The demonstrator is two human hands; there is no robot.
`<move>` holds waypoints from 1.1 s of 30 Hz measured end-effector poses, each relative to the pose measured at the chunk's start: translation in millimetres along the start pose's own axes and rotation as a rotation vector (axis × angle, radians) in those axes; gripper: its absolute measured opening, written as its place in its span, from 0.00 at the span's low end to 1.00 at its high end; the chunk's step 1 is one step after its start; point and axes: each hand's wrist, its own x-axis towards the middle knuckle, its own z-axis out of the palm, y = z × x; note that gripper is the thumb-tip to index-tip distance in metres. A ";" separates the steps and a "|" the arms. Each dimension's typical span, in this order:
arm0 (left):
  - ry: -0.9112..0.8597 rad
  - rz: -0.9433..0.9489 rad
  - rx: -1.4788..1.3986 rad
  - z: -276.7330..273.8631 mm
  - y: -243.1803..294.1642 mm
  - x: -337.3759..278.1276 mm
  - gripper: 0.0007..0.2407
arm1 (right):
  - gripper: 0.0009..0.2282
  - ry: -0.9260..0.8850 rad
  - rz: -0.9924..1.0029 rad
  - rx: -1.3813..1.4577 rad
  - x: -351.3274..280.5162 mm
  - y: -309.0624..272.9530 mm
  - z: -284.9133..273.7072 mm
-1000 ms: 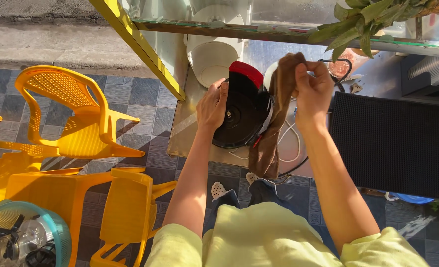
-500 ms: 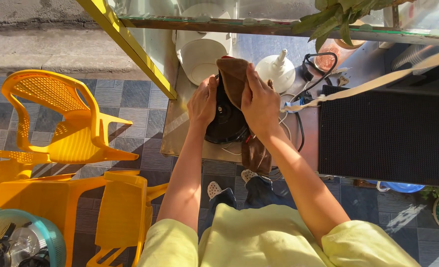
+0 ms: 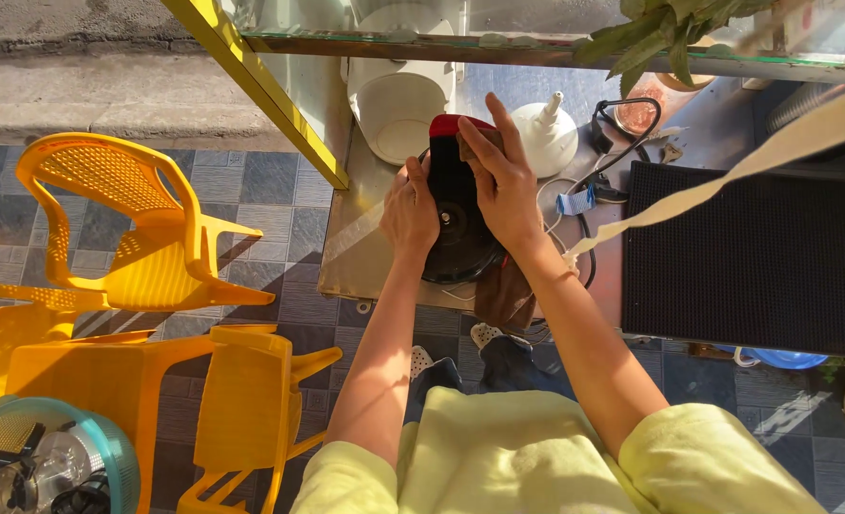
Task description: Cleaning and reassembling a commercial juicer/extractor machine on a counter.
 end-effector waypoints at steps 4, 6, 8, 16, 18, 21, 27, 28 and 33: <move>0.009 0.044 0.000 2.7 -6.4 3.0 0.34 | 0.29 -0.035 0.234 0.019 -58.9 45.3 2.3; 0.007 0.020 0.016 5.1 -6.2 2.8 0.34 | 0.28 0.039 0.556 0.096 -54.0 60.3 -18.2; 0.008 -0.001 0.035 5.0 -4.9 2.9 0.34 | 0.28 0.111 0.880 0.179 -49.7 68.6 -29.5; 0.006 0.034 -0.023 -1.1 -0.8 -1.4 0.34 | 0.05 -0.018 -0.052 -0.384 -38.3 29.1 15.5; 0.003 0.036 -0.047 0.3 -2.8 -1.5 0.35 | 0.04 -0.063 0.002 -0.407 -55.4 35.5 14.5; 0.015 0.027 -0.054 3.3 -5.7 2.4 0.36 | 0.06 -0.187 0.165 -0.350 -67.4 36.5 -4.4; -0.003 -0.011 -0.022 1.3 -0.1 3.3 0.38 | 0.10 -0.606 0.512 -0.181 -30.0 20.0 -45.6; 0.003 -0.010 -0.039 0.6 -1.0 2.5 0.38 | 0.11 -0.511 0.424 -0.165 -23.8 13.3 -42.8; 0.025 0.014 -0.058 2.5 -1.0 -2.7 0.39 | 0.10 -0.308 0.239 -0.217 -81.1 10.3 -13.7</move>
